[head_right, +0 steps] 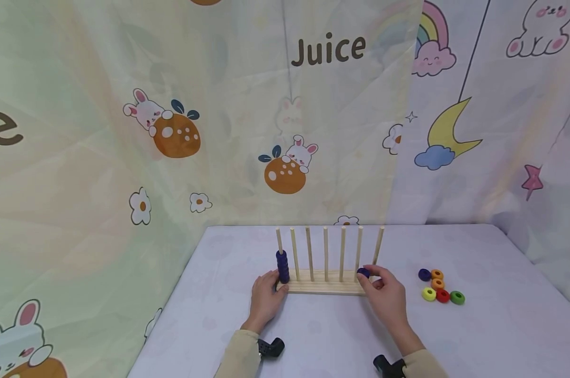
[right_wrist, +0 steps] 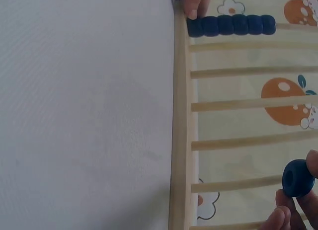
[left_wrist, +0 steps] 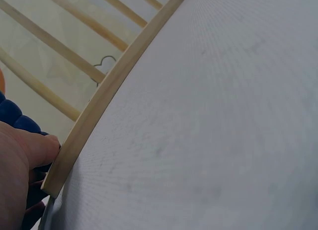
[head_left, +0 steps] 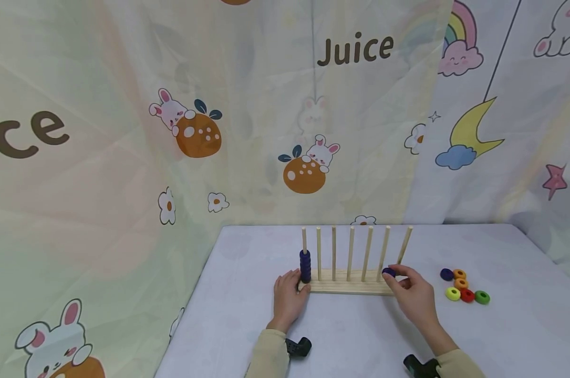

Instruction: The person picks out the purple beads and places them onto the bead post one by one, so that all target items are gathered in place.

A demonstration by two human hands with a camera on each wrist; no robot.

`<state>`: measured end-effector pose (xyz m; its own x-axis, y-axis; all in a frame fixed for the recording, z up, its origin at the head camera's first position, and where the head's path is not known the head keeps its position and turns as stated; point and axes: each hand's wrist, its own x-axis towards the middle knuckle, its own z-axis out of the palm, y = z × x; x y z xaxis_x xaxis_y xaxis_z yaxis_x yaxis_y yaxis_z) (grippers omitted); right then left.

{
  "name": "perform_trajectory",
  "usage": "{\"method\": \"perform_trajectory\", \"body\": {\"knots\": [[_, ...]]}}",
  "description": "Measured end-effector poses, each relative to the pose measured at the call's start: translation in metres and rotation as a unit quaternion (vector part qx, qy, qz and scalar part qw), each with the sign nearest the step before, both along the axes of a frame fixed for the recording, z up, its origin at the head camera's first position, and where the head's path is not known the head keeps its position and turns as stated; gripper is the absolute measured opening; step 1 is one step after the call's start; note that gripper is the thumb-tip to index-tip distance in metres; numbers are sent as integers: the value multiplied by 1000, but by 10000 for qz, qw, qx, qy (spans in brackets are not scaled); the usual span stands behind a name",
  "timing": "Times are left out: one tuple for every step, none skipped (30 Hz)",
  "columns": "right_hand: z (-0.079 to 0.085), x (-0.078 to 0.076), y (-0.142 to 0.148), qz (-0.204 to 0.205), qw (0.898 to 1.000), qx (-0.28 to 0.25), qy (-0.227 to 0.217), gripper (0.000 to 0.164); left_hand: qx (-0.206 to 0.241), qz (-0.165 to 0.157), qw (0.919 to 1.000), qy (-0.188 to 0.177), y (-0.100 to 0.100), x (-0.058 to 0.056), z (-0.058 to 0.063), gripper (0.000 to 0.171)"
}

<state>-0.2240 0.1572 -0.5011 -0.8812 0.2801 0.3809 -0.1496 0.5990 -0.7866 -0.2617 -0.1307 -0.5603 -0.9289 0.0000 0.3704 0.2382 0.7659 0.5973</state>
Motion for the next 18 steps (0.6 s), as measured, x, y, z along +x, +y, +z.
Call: {"method": "perform_trajectory", "body": {"knots": [[0,0,-3,42,10000,-22,40,29,-22,7,10000,7,0,0,0,44],[1,-1,-6,92,9999,-36,92,28,-35,20,10000,26,0,0,0,44],[1,-1,-9,154,9998,-40,138,27,-40,31,10000,38,0,1,0,44],[2,-1,-11,214,9996,-45,181,27,-34,42,10000,24,0,1,-1,44],[3,-2,-14,274,9993,-29,234,27,-17,50,10000,13,0,1,-1,44],[4,-2,-16,326,9991,-40,284,27,-12,53,10000,-1,0,1,0,44],[6,-3,-18,364,9988,-61,327,27,4,39,10000,-4,0,0,0,44],[7,-3,-20,381,9986,-70,366,27,5,21,10000,-17,0,0,0,45],[8,-4,-22,406,9982,-103,418,27,3,-11,10000,-33,0,0,0,45],[9,-5,-24,435,9979,-144,458,26,10,-31,10000,-61,0,-1,0,45],[11,-5,-25,473,9976,-145,493,26,11,-46,10000,-33,1,-1,0,45],[12,-6,-27,515,9972,-169,515,26,0,-51,10000,-23,1,-1,0,45],[13,-6,-29,567,9968,-194,537,25,0,-54,10000,-11,1,-1,-1,44],[14,-7,-31,617,9964,-208,551,25,1,-45,10000,3,1,-1,0,44],[15,-7,-32,685,9957,-221,587,25,25,-39,10000,31,0,0,0,44],[15,-7,-34,743,9952,-224,601,24,49,-24,10000,36,0,0,0,44],[16,-7,-35,795,9946,-226,628,24,56,-22,10000,62,0,0,0,44],[17,-8,-37,839,9939,-248,665,24,64,-24,10000,58,-1,0,0,44]]}}
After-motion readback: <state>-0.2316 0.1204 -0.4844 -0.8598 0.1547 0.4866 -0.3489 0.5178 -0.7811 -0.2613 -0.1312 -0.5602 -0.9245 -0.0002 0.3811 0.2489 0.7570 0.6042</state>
